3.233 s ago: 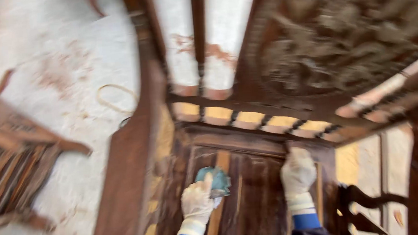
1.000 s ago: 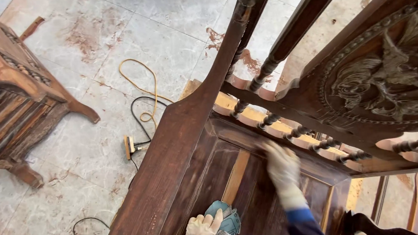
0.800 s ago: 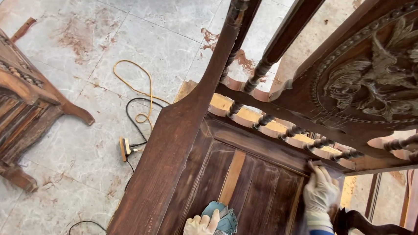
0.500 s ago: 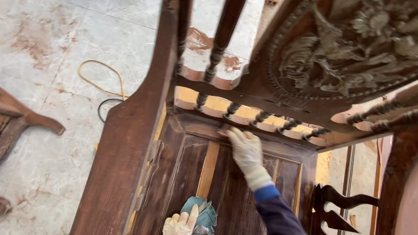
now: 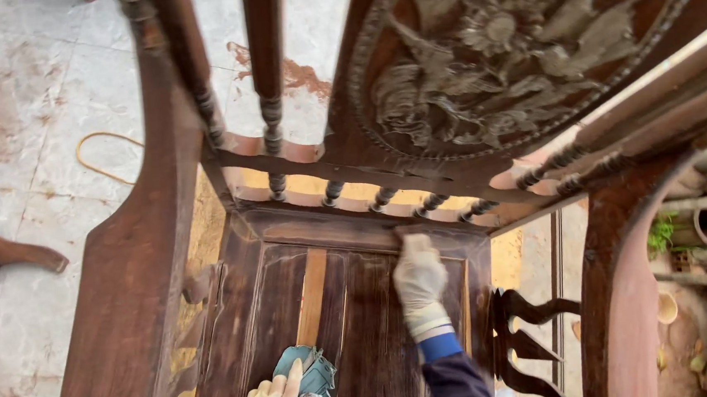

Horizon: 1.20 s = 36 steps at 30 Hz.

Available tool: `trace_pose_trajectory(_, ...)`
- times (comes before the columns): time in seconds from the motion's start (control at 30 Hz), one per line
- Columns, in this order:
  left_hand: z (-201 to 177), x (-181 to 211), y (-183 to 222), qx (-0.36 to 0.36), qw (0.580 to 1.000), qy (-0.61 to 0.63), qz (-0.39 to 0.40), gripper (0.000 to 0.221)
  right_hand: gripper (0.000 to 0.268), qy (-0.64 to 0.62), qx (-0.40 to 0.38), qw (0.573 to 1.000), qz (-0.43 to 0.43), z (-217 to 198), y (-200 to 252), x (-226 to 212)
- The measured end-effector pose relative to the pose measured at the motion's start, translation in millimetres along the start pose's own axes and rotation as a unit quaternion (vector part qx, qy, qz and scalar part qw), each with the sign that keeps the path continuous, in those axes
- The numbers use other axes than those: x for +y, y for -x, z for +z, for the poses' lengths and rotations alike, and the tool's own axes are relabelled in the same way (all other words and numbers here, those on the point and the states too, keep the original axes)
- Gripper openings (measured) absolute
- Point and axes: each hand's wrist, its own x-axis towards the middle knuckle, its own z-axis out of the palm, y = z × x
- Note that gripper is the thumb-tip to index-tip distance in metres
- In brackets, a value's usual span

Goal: The person sands an ornate carved wooden chair, rubbing an abrasive pad and sanding block along the turned spindles, seat rails and seat slats, then uses a power orbital sander on the seat surface. The chair sits on a tiled outdoor work area with other wooden furniture nearby.

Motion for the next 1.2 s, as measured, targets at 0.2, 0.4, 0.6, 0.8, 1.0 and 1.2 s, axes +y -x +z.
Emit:
trace_pose_trajectory(0.2, -7.7, 0.4, 1.6, 0.025, 1.000, -0.009, -0.001, 0.103, 0.024, 0.088, 0.018, 0.989, 0.121, 13.9, 16.3, 92.2)
trace_pose_trajectory(0.4, -14.5, 1.9, 4.3, 0.040, 0.999, 0.013, 0.006, 0.103, 0.035, -0.001, -0.051, 0.998, 0.025, -23.6, 18.4, 22.9)
trace_pose_trajectory(0.6, -25.1, 5.2, 3.0, 0.019, 1.000, 0.020, -0.006, 0.101, 0.024, 0.041, -0.006, 0.984, 0.172, -7.1, 11.5, 64.1)
trace_pose_trajectory(0.8, -110.2, 41.9, -4.3, 0.140, 0.989, 0.050, -0.009, 0.090, 0.031, -0.233, 0.007, 0.970, -0.074, -53.7, 1.0, -110.3)
trace_pose_trajectory(1.0, -125.4, 45.4, 11.2, 0.182, 0.976, 0.105, -0.058, 0.064, 0.038, -0.235, -0.106, 0.960, -0.106, -109.6, 67.0, -52.7)
trace_pose_trajectory(1.2, -153.9, 49.0, 27.4, 0.407, 0.851, 0.278, -0.182, 0.047, 0.037, -0.179, -0.051, 0.982, -0.027, -103.4, 130.6, -7.2)
